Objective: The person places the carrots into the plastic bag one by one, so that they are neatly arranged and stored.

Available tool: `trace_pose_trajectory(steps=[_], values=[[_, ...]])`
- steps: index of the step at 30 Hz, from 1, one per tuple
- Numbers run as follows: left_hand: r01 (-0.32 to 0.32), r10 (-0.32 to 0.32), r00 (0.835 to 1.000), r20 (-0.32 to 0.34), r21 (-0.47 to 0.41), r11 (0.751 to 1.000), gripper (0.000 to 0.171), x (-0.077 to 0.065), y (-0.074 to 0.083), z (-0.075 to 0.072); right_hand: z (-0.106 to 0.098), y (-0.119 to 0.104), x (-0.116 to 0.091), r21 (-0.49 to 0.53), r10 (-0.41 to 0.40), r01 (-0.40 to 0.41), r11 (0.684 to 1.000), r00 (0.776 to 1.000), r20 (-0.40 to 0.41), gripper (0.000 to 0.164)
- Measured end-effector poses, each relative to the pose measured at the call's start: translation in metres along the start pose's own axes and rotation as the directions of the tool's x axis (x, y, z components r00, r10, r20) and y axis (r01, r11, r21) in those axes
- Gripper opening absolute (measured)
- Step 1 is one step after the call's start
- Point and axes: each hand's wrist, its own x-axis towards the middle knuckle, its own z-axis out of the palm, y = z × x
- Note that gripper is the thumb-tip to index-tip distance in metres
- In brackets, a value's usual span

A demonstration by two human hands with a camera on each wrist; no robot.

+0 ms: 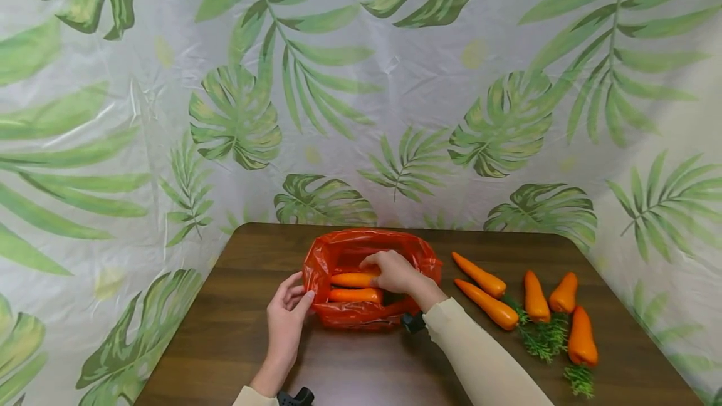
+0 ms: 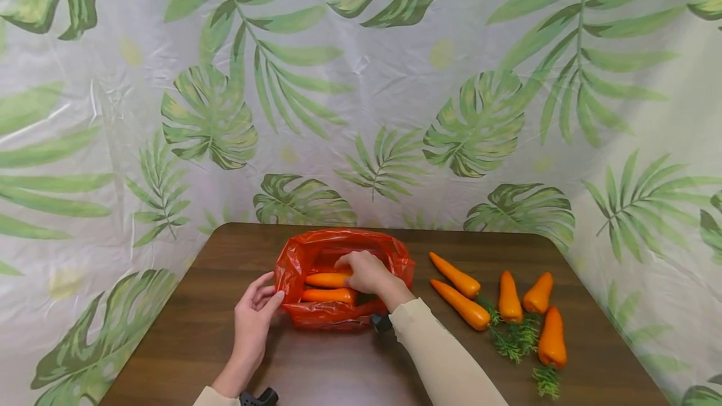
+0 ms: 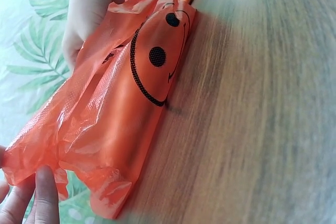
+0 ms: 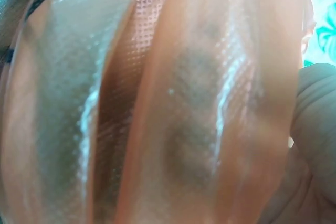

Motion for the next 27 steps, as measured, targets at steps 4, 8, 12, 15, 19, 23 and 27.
trace_pose_trajectory(steps=[4,8,12,15,19,23,27], values=[[-0.002,0.002,1.000,0.007,-0.001,1.000,0.047,0.0007,0.0011,-0.0002,-0.0008,0.0021,-0.0022,0.027,0.045,-0.045,0.999,0.999,-0.013,0.034],[-0.008,0.008,1.000,0.016,-0.003,1.000,0.047,0.0012,0.0013,-0.0004,-0.0018,0.0024,-0.0038,0.020,0.077,-0.076,0.997,0.996,-0.034,0.032],[-0.010,0.010,1.000,0.020,-0.003,1.000,0.047,0.0012,0.0018,-0.0003,-0.0022,0.0018,-0.0051,0.011,0.097,-0.097,0.995,0.994,-0.050,0.031],[-0.005,0.005,1.000,0.016,0.008,1.000,0.047,0.0009,0.0022,-0.0005,-0.0015,0.0025,-0.0060,-0.004,0.112,-0.112,0.994,0.992,-0.056,0.030],[0.001,-0.001,1.000,0.004,0.023,1.000,0.046,0.0016,-0.0031,-0.0015,0.0007,0.0029,-0.0065,-0.011,0.105,-0.105,0.994,0.994,-0.044,0.029],[0.007,-0.007,1.000,0.010,0.029,1.000,0.046,-0.0019,0.0024,-0.0005,0.0017,0.0002,-0.0072,0.009,0.078,-0.078,0.997,0.997,-0.026,0.029],[0.017,-0.018,1.000,0.018,0.035,0.999,0.047,-0.0032,0.0050,0.0004,0.0010,-0.0024,-0.0082,0.028,0.060,-0.059,0.998,0.998,-0.014,0.029]])
